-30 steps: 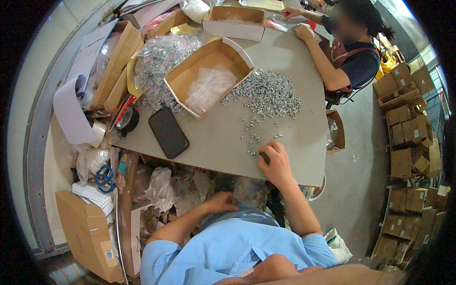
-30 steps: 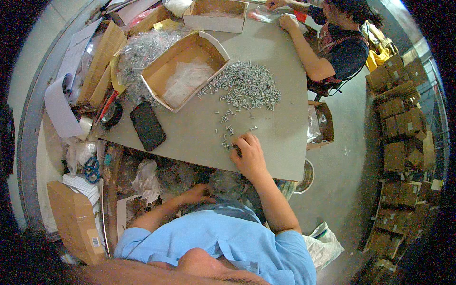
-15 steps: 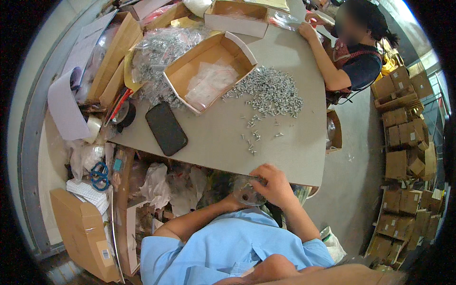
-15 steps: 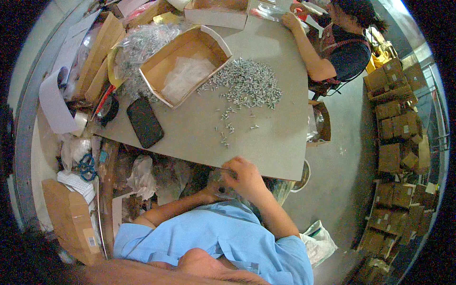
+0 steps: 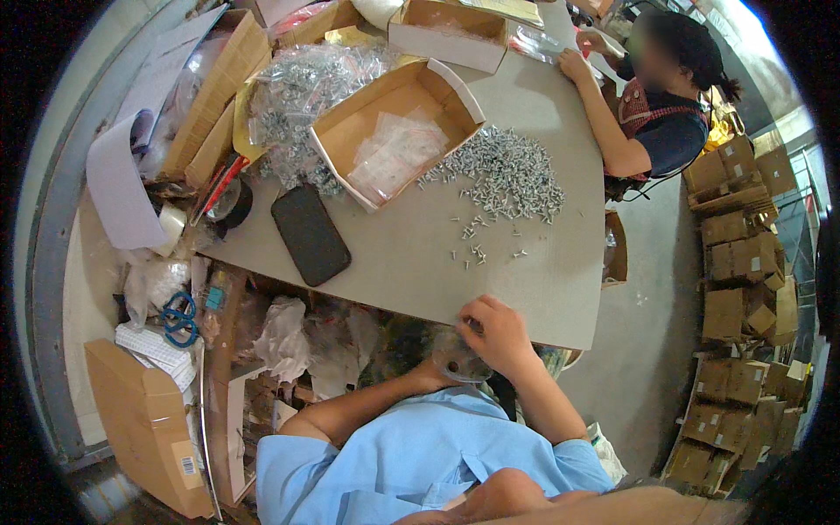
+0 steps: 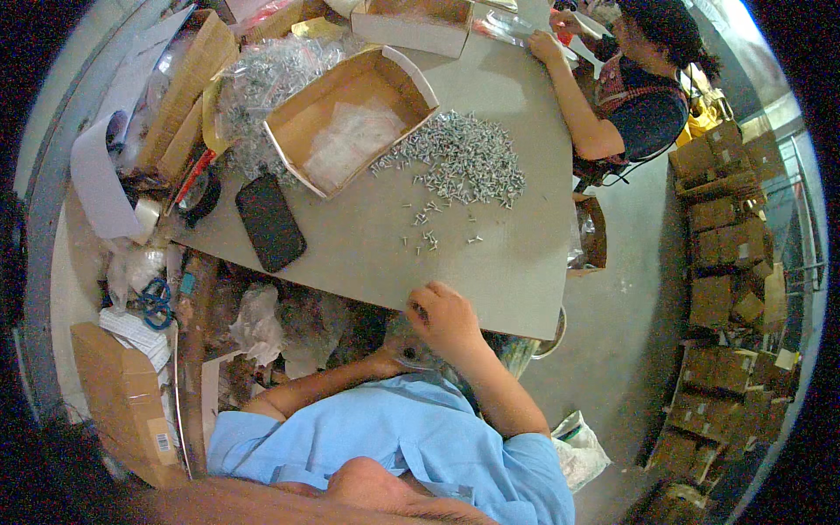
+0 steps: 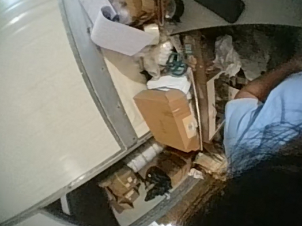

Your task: The person sorts through a pile of small metal components on a table, places them into small plastic bags, and seals the bags.

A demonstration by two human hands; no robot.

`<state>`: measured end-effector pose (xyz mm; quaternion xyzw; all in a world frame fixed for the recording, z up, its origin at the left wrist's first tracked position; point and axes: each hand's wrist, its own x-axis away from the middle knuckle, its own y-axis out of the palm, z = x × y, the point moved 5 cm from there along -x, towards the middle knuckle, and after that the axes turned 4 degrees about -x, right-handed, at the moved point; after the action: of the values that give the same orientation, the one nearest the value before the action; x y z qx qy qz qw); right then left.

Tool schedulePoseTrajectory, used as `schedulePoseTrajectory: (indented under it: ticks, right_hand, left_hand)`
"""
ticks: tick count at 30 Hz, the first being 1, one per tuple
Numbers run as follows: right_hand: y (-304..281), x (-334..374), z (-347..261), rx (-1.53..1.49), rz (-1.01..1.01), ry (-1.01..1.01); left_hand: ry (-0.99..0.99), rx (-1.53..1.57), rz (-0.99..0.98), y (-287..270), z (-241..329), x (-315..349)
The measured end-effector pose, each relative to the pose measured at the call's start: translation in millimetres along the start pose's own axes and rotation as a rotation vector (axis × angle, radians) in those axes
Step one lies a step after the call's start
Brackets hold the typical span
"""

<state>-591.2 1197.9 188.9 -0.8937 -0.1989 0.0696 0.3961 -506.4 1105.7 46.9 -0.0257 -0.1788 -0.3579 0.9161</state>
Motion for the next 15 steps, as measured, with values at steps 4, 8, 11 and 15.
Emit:
schedulePoseTrajectory:
  ticks: [4,8,11,15]
  right_hand:
    - [-12,-10,8,-0.096,0.034,0.052]
    - [-28,-42,18,0.021,0.383,-0.04]
    - [-27,-54,18,0.059,0.388,-0.058]
    - [-24,-48,28,0.118,0.337,0.039]
  left_hand:
    - [0.051,-0.113,-0.009,3,-23,-7]
    - [0.035,-0.229,0.022,0,-26,-8]
    - [0.085,-0.255,0.096,1,-36,-7]
    - [0.124,-0.286,0.1,1,-30,-7]
